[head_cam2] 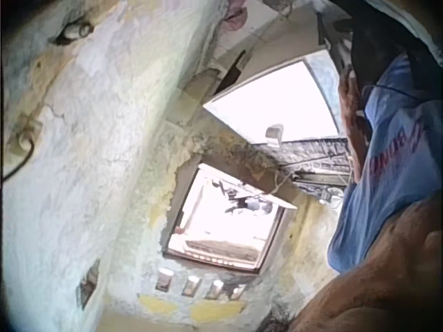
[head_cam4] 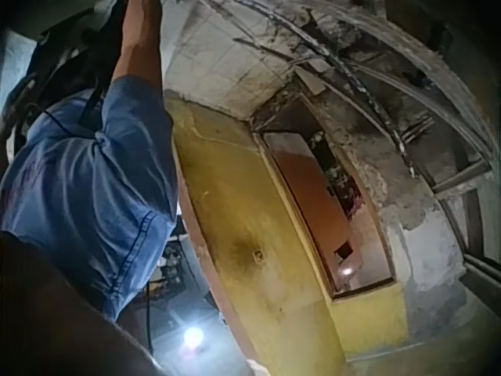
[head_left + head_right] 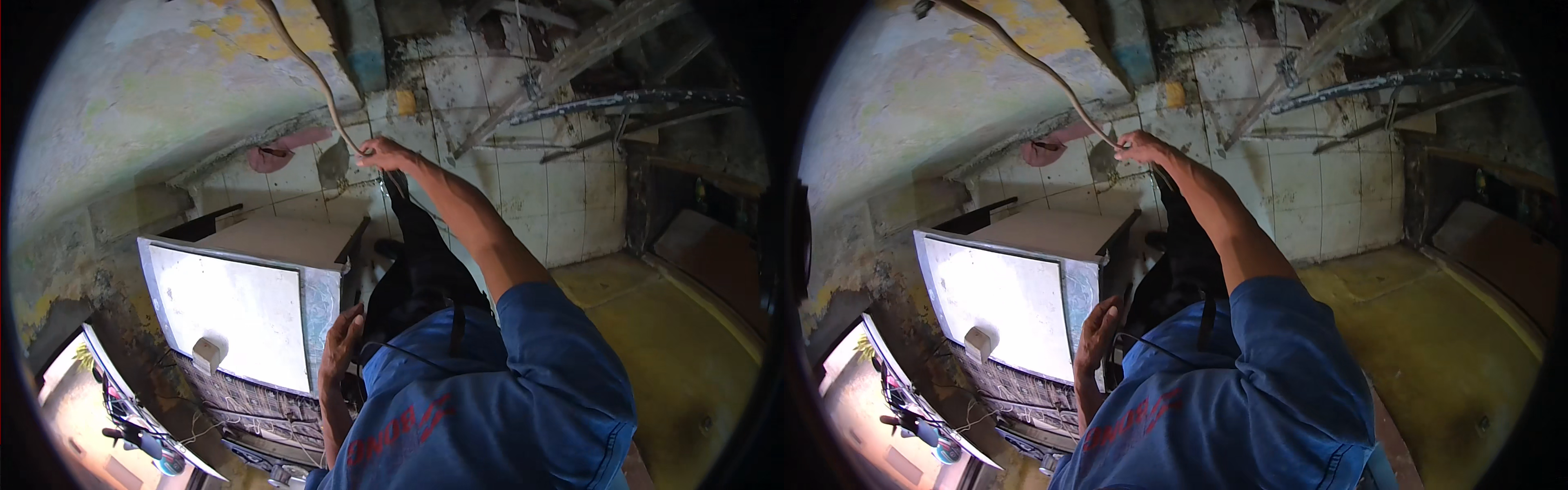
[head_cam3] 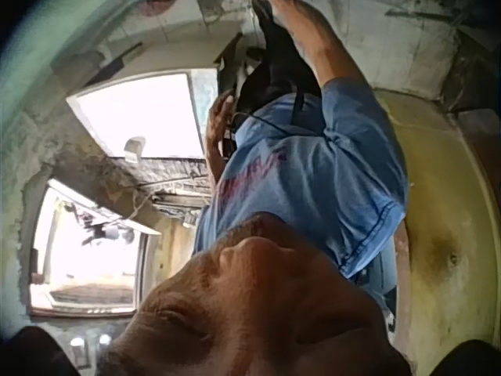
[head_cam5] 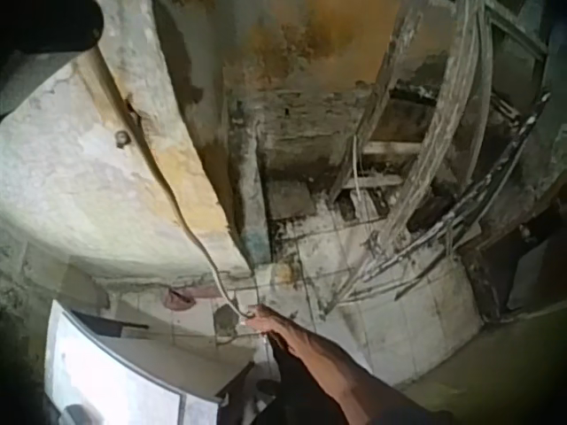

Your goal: The person puts a device into their waist pouch, moves a board aside, scrapes along the wall with a knife, and carries plastering tools and mortar over before wiping the wall with a cloth.

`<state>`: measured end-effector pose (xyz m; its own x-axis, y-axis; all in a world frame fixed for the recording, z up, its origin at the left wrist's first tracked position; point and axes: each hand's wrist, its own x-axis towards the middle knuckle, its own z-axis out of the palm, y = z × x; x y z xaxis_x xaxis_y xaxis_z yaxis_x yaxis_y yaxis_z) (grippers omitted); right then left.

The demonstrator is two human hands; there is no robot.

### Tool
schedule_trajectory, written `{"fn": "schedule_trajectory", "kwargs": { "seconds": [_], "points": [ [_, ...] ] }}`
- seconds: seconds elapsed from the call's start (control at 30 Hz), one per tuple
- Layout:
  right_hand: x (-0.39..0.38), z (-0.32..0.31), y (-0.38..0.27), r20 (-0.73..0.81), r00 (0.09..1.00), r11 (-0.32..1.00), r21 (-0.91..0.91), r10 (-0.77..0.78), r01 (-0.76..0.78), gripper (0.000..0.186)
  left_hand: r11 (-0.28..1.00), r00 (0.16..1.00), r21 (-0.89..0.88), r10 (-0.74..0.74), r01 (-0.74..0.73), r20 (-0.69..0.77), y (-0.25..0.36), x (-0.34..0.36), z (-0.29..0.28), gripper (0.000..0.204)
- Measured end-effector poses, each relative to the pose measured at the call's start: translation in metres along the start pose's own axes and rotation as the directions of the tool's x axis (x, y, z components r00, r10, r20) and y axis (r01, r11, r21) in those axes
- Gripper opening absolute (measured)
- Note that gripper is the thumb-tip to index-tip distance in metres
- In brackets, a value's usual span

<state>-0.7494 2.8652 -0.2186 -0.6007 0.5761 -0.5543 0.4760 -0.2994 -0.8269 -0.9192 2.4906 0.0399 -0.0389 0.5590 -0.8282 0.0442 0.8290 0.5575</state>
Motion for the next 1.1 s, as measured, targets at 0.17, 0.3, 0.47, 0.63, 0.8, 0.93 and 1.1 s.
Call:
{"fn": "schedule_trajectory", "kwargs": {
  "seconds": [0.17,0.3,0.47,0.63,0.8,0.93,1.1],
  "points": [
    [-0.046,-0.04,0.023,-0.068,0.975,0.941,-0.284,-0.21,0.183,0.028,0.995,0.999,0.099,0.023,-0.025,0.031,0.02,0.01,0.001,0.058],
    [-0.132,-0.089,0.048,-0.24,0.971,0.969,-0.243,-0.004,-0.056,0.026,0.973,0.996,0.218,0.067,-0.078,0.061,0.038,0.016,0.003,0.052],
    [-0.247,-0.131,0.062,-0.542,0.838,0.986,-0.096,0.066,-0.14,0.03,0.954,0.983,0.27,0.088,-0.13,0.162,0.052,0.037,0.002,0.05],
    [-0.329,-0.151,0.056,-0.692,0.711,0.917,-0.193,0.125,-0.349,0.031,0.955,0.966,0.238,0.123,-0.177,0.226,0.065,0.056,-0.001,0.051],
    [-0.361,-0.183,0.091,-0.961,0.26,0.884,-0.041,0.093,-0.465,0.029,0.935,0.954,0.273,0.157,-0.228,0.257,0.079,0.056,-0.006,0.049],
    [-0.354,-0.224,0.125,-0.993,-0.12,0.977,-0.029,-0.003,0.213,0.02,0.926,0.959,0.281,0.199,-0.252,0.204,0.084,0.04,-0.011,0.045],
    [-0.415,-0.321,0.181,-0.951,-0.184,0.948,-0.201,-0.249,-0.245,0.03,0.945,0.933,0.173,0.221,-0.277,0.285,0.069,0.049,-0.009,0.044]
  ]
}}
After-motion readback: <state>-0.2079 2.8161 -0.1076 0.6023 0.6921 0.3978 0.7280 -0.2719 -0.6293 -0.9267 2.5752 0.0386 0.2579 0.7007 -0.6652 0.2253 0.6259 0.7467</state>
